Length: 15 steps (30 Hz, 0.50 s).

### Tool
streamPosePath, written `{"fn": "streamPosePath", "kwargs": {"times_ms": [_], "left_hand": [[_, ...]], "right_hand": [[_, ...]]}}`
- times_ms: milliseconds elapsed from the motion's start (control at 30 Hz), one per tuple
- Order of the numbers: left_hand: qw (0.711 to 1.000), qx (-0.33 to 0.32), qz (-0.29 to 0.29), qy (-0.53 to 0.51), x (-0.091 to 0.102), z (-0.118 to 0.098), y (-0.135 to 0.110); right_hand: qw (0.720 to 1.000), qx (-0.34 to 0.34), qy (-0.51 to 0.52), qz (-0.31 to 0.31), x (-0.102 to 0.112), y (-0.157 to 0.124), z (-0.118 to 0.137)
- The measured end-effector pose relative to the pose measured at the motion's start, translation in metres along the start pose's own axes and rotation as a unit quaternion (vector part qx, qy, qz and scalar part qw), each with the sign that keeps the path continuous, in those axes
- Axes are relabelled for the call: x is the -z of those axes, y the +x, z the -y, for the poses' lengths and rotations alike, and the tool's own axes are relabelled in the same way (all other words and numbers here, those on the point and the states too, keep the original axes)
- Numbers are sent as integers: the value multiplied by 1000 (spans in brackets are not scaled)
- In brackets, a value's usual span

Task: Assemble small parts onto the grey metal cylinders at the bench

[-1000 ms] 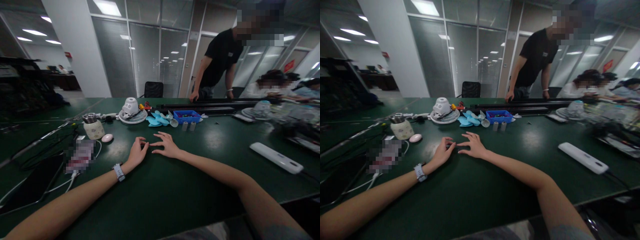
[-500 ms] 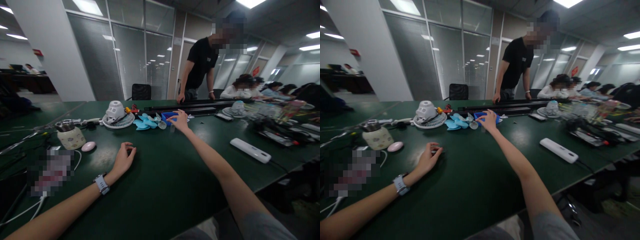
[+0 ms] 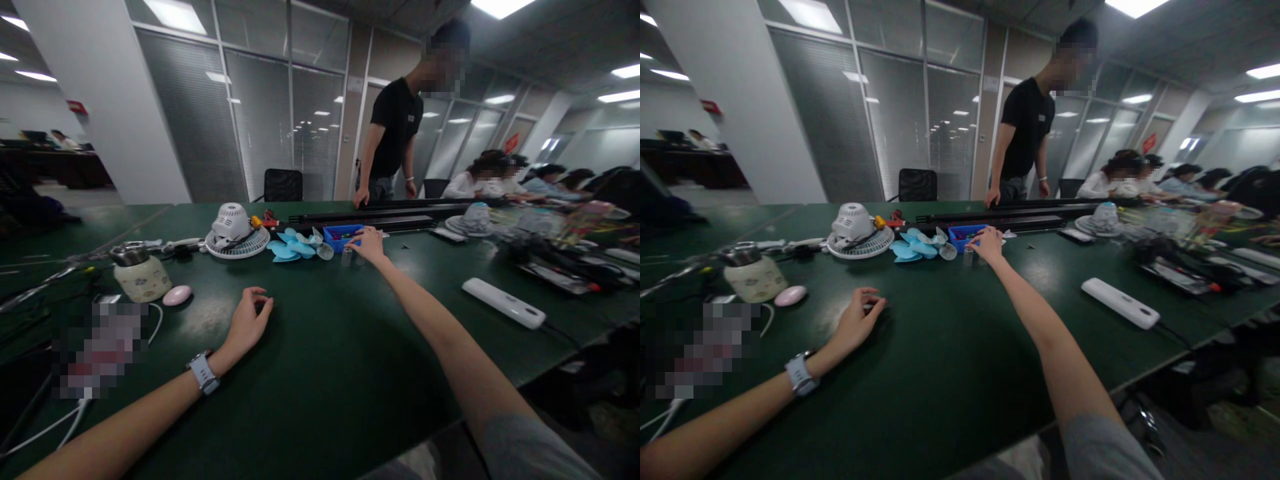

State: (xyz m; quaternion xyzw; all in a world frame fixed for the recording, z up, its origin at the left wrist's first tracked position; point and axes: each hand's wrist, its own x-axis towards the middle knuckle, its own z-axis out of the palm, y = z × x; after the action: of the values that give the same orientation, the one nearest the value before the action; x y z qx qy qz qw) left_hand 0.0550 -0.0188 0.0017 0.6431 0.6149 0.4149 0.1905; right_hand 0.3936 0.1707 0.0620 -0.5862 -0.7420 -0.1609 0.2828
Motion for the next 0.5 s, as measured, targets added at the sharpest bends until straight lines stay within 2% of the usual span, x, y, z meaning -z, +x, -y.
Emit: {"fn": "streamPosePath", "kwargs": {"times_ms": [167, 367, 500], "left_hand": [[1000, -1, -3, -5, 0, -1, 0], [1000, -2, 4, -5, 0, 0, 0], [1000, 1, 8, -1, 0, 0, 0]], "right_hand": [[1000, 11, -9, 23, -3, 0, -2], [1000, 10, 12, 4, -3, 1, -3], [999, 7, 11, 32, -4, 0, 0]]}}
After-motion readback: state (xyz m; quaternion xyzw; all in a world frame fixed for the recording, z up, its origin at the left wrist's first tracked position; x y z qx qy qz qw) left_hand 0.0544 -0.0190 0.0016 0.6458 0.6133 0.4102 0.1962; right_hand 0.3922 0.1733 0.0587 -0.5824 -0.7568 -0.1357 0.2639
